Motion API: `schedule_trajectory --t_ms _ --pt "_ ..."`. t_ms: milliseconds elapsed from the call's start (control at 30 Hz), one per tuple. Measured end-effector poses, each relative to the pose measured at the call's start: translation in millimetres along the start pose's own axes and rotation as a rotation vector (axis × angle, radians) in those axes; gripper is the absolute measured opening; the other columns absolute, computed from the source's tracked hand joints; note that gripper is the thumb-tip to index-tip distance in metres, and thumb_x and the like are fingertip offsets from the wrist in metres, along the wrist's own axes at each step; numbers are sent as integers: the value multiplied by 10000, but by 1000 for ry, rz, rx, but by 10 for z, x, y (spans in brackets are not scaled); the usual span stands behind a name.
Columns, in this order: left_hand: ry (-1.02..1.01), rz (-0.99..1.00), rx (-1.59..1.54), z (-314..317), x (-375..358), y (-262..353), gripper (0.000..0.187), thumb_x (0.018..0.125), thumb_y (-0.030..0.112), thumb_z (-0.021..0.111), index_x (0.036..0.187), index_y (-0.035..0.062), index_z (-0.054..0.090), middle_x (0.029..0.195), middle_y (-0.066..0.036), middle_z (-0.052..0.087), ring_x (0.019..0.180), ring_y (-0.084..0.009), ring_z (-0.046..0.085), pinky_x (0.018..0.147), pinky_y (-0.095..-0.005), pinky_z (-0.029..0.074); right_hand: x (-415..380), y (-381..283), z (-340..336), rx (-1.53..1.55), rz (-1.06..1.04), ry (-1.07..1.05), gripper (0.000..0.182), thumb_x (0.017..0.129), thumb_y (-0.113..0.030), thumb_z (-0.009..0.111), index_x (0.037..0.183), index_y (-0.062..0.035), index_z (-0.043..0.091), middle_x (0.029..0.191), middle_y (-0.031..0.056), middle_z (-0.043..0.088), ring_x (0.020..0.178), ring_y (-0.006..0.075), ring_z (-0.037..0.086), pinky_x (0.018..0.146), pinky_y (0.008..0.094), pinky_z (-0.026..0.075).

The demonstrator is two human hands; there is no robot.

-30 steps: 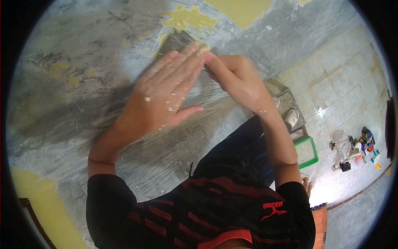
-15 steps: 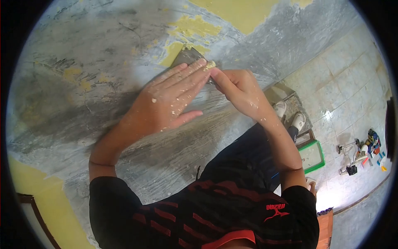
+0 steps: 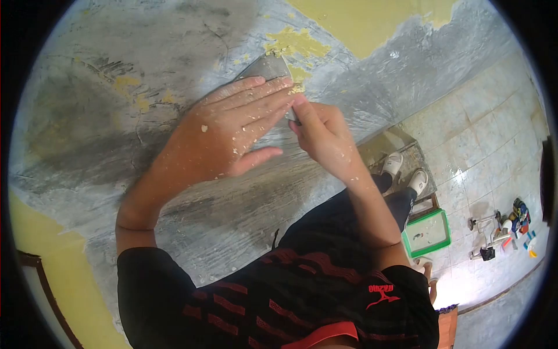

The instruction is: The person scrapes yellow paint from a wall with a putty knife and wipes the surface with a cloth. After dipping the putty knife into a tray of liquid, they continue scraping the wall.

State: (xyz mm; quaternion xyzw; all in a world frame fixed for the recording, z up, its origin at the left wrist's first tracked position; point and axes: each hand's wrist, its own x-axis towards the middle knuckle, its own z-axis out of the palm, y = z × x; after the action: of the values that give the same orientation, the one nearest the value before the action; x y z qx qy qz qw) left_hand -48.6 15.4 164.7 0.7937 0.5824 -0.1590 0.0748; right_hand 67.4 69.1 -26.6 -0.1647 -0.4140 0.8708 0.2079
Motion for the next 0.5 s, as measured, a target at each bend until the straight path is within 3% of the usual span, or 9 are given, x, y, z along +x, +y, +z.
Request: schedule_trajectory --t_ms 167,333,400,500 --pt "-21 19 -5 18 -84 -57 582 810 177 859 1335 -20 702 1463 -133 663 1389 -289 608 1196 -454 467 -129 204 153 203 9 -19 556 1162 -438 475 764 -61 575 590 -64 450 498 38 373 477 245 297" --pt "-13 -126 32 -71 -100 199 547 848 126 815 1359 -18 681 1483 -121 648 1408 -288 588 1204 -459 453 -119 48 312 309 40 -33 532 1166 -420 465 803 -47 572 553 -51 427 452 51 368 425 250 277" --pt "-29 -146 116 -8 -113 251 621 860 145 799 1421 -48 617 1540 -157 589 1469 -307 526 1235 -469 406 -106 13 308 345 6 -26 523 1167 -415 461 816 -43 570 543 -47 418 440 56 364 410 251 271" --pt "-65 -214 39 -17 -141 400 718 848 185 808 1464 -85 557 1585 -193 528 1520 -335 461 1259 -481 361 -163 -17 254 347 47 -58 505 1168 -375 459 805 -44 575 621 -37 477 544 60 434 502 263 339"
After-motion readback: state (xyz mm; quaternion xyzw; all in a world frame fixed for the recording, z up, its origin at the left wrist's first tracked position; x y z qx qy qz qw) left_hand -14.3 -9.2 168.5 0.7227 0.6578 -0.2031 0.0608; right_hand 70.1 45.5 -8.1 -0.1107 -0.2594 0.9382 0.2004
